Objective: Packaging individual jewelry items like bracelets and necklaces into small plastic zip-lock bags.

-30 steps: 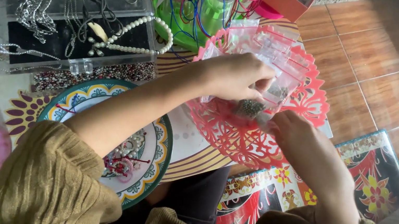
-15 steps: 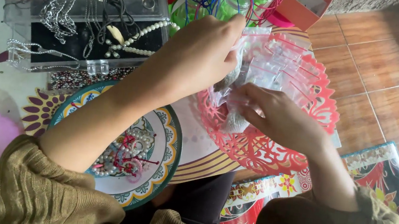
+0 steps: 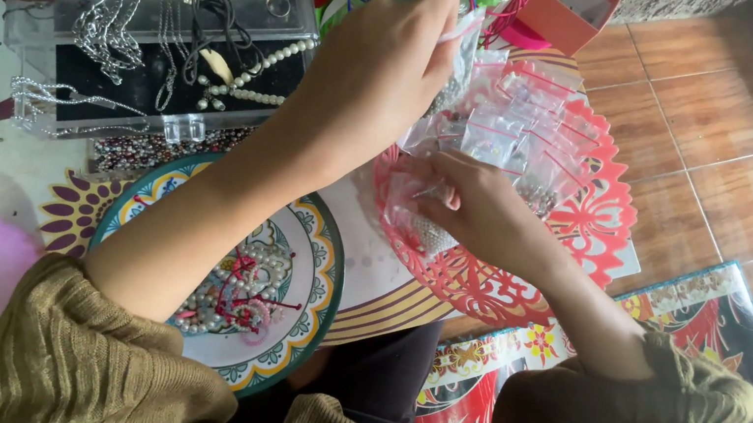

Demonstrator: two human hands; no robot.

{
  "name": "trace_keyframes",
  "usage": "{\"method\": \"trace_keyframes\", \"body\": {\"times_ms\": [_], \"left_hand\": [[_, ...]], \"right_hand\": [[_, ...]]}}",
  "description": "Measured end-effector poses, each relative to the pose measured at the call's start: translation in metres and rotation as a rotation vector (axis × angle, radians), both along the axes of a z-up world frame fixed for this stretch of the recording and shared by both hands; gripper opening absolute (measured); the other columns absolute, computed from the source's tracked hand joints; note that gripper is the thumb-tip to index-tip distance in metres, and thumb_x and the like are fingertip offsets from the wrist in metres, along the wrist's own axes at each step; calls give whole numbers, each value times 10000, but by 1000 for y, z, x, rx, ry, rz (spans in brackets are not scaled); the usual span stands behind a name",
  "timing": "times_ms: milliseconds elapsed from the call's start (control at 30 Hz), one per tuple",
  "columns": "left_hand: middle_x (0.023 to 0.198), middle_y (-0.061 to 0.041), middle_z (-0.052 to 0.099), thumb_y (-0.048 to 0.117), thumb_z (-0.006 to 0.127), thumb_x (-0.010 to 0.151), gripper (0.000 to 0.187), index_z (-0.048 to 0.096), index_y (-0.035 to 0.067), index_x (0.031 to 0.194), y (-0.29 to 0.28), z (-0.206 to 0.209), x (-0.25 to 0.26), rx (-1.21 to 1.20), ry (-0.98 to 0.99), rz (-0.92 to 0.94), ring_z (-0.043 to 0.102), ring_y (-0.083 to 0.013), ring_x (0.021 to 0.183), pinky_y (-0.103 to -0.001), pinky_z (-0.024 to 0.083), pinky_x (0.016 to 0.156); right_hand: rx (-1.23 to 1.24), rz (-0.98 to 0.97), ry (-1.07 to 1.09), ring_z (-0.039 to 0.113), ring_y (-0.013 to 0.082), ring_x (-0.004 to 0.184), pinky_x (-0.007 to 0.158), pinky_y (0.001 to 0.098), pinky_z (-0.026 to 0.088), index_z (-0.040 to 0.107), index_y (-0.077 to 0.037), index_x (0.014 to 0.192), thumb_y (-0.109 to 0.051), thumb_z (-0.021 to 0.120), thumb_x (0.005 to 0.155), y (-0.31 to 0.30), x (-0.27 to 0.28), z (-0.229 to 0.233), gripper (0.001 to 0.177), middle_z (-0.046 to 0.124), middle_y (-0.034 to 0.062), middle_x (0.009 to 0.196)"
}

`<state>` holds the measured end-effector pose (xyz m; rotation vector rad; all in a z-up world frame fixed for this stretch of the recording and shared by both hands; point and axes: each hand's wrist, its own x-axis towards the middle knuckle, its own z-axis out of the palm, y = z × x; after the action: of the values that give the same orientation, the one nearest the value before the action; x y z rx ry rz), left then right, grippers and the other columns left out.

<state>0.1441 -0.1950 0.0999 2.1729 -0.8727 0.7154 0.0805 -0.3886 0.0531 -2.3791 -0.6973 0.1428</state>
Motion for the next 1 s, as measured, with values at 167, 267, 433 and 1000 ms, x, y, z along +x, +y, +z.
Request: {"method": "trace_keyframes", "body": {"times_ms": [167, 267, 433, 1000], "left_hand": [[648, -114, 658, 3, 671, 940, 200, 478, 22, 990, -2, -13, 8, -66, 48, -19, 671, -337, 530, -480, 473, 497], [652, -113, 679, 10, 688, 934, 188, 503, 11, 969, -6, -28, 16, -94, 169, -92, 684, -275, 498, -430, 477, 435], [691, -208, 677, -69, 597, 920, 45, 567, -104, 924, -19, -60, 23, 149, 452, -214, 674, -269, 474, -300, 552, 398], [987, -269, 734, 87, 496, 1011, 165, 621, -3, 1069, -20, -37, 7, 111, 589, -208, 724, -438, 998, -539, 584, 845]], "right_hand": [[107, -209, -47, 632, 161, 797, 808, 299, 530, 706, -16, 1065, -104, 763, 886, -21, -4, 29, 207, 701, 59, 928], [210, -270, -15, 570, 110, 731, 723, 255, 462, 656, -2, 1069, -94, 710, 984, -36, -4, 34, 136, 646, 38, 866], [158, -419, -49, 539, 107, 662, 600, 247, 436, 601, 8, 1010, -40, 724, 1009, -45, -9, 39, 133, 634, 45, 804], [-8, -323, -155, 730, 371, 933, 744, 508, 585, 756, -82, 1074, -174, 755, 986, -34, 24, -10, 127, 763, 131, 1005]]}}
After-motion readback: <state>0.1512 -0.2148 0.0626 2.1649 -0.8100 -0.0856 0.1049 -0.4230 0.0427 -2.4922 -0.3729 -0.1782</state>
